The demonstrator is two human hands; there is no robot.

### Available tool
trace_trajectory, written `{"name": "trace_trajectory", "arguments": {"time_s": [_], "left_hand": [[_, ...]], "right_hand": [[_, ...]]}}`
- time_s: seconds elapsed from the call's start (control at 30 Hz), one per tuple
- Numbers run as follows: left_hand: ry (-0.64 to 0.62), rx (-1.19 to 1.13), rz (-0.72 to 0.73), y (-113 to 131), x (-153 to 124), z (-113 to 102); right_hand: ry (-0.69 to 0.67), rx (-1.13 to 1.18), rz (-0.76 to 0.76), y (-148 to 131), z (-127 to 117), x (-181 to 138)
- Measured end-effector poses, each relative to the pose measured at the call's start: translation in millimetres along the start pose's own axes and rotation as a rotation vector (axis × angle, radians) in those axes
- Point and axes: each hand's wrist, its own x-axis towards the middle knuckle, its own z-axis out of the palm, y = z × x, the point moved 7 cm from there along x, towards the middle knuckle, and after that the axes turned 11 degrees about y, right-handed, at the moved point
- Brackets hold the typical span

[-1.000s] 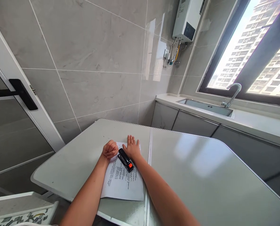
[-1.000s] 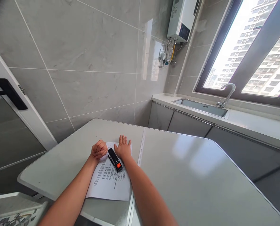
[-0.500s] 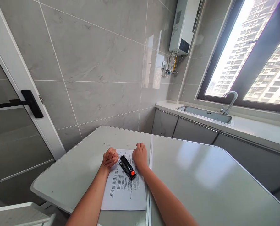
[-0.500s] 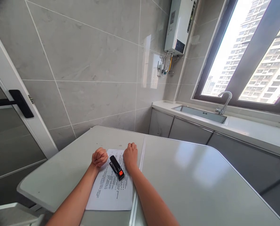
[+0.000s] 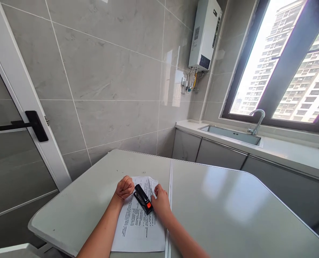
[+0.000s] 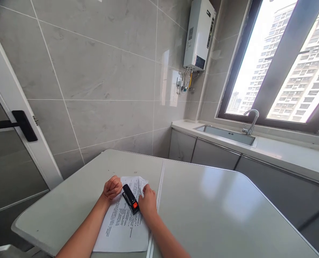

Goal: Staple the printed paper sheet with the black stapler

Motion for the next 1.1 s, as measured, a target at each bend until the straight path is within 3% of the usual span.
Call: {"name": "trace_trajectory", "arguments": {"time_s": [0.17, 0.37, 0.5, 0.67, 0.77, 0.87, 0.97, 1.1], "left_hand": [[-0.054, -0.037, -0.007, 0.1, -1.4, 7.4], [-0.016, -0.081, -0.010, -0.3, -0.6, 6.1], [-0.002, -0.086, -0.054, -3.5, 0.9, 5.1], [-0.073, -0.150, -0.101, -5.1, 0.5, 15.9], [-0.152, -0.176, -0.112, -4.7, -1.0, 25.4], [-0.200, -0.195, -0.118, -4.1, -2.6, 31.4], [-0.176, -0.185, -0.116, -4.4, -2.5, 30.6], [-0.151, -0.190, -0.139, -7.5, -1.8, 27.6]], "right_hand": [[0.094, 0.310, 0.052, -0.2, -2.3, -1.0], [0.089, 0.583, 0.430, 32.2, -0.8, 4.9], [0.085, 0.674, 0.487, 37.8, 0.9, 2.7], [0.005, 0.714, 0.333, 22.8, 2.4, 1.4], [-0.033, 0.516, 0.106, 12.8, -1.4, 2.4], [0.033, 0.327, -0.080, 6.7, -7.8, -0.6], [0.083, 0.181, -0.171, -0.8, -10.4, -8.3], [0.049, -0.092, -0.196, -11.1, -6.3, -18.4]]}}
